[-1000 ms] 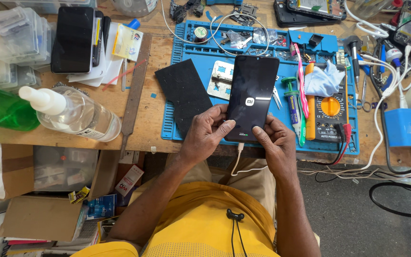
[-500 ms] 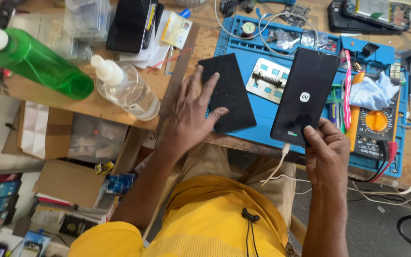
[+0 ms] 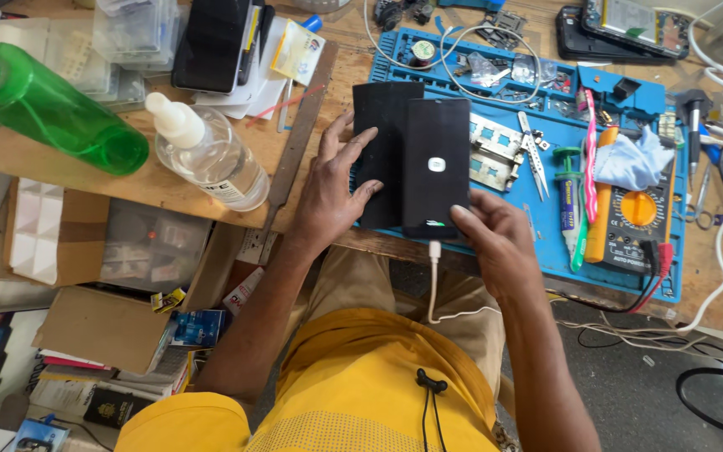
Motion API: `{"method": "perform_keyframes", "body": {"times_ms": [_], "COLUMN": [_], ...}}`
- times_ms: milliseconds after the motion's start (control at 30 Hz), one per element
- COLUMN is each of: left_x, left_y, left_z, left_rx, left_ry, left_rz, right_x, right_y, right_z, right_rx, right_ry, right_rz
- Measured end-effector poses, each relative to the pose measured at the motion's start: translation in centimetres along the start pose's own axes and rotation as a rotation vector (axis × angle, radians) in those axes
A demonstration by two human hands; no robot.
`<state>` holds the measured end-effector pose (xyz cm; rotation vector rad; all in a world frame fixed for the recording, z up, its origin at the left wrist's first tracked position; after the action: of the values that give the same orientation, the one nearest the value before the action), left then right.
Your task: The person cleans a small circuit board with a toothbrush and spray, then reassembles a smartphone by connecting internal components and snapping the casing shut. They wipe the exterior and connect a charging cable, confirming the device powers on.
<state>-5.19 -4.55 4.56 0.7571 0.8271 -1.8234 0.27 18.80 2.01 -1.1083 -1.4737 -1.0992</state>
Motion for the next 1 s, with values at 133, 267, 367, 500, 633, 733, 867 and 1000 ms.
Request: {"method": "perform_keyframes", "body": {"times_ms": [133, 267, 367, 500, 633, 733, 867, 1000], "left_x": [0.2, 0.7, 0.2, -0.7, -1.6, -1.9, -2.0, -2.0], "left_y": [0.3, 0.8, 1.6, 2.7, 3.2, 3.4, 3.5, 3.8], "left_z": [0.2, 0.2, 0.5, 1.0, 1.6, 1.7, 2.0, 2.1], "left_rx": [-0.028, 0.008, -0.009, -0.084, -0.158, -0.164, -0.197, -0.217], "left_ry": [-0.024, -0.052, -0.096, -0.174, -0.151, -0.143, -0.109, -0.123], "left_rz": [-0.073, -0.040, -0.069, -0.093, -0.136, -0.162, -0.200, -0.199], "right_x": [-0.1, -0.6, -0.2, 1.6, 3.3, 3.6, 7.5, 8.7], "right_y": [-3.2, -4.6, -4.9, -4.7, -4.1, -3.8, -3.3, -5.0], "right_z": [-2.5, -3.4, -4.3, -4.7, -4.7, -4.4, -1.3, 1.7], "right_rx": [0.163, 0.168, 0.177, 0.152, 0.004, -0.016, -0.185, -0.218], "right_ry": [0.013, 0.123, 0.162, 0.531, 0.997, 1.071, 1.166, 1.413], "right_rz": [-0.033, -0.123, -0.138, -0.112, -0.065, -0.063, 0.273, 0.350]}}
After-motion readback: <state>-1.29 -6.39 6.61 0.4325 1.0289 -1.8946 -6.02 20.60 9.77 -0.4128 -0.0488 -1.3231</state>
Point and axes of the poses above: each hand's wrist, its own y-axis away from the middle knuckle, its own z-axis out of the back of the hand, x = y × z, the point moved 7 cm from there along -y, towards the middle knuckle, and after that the axes turned 8 degrees about x, right-handed, at the moved point
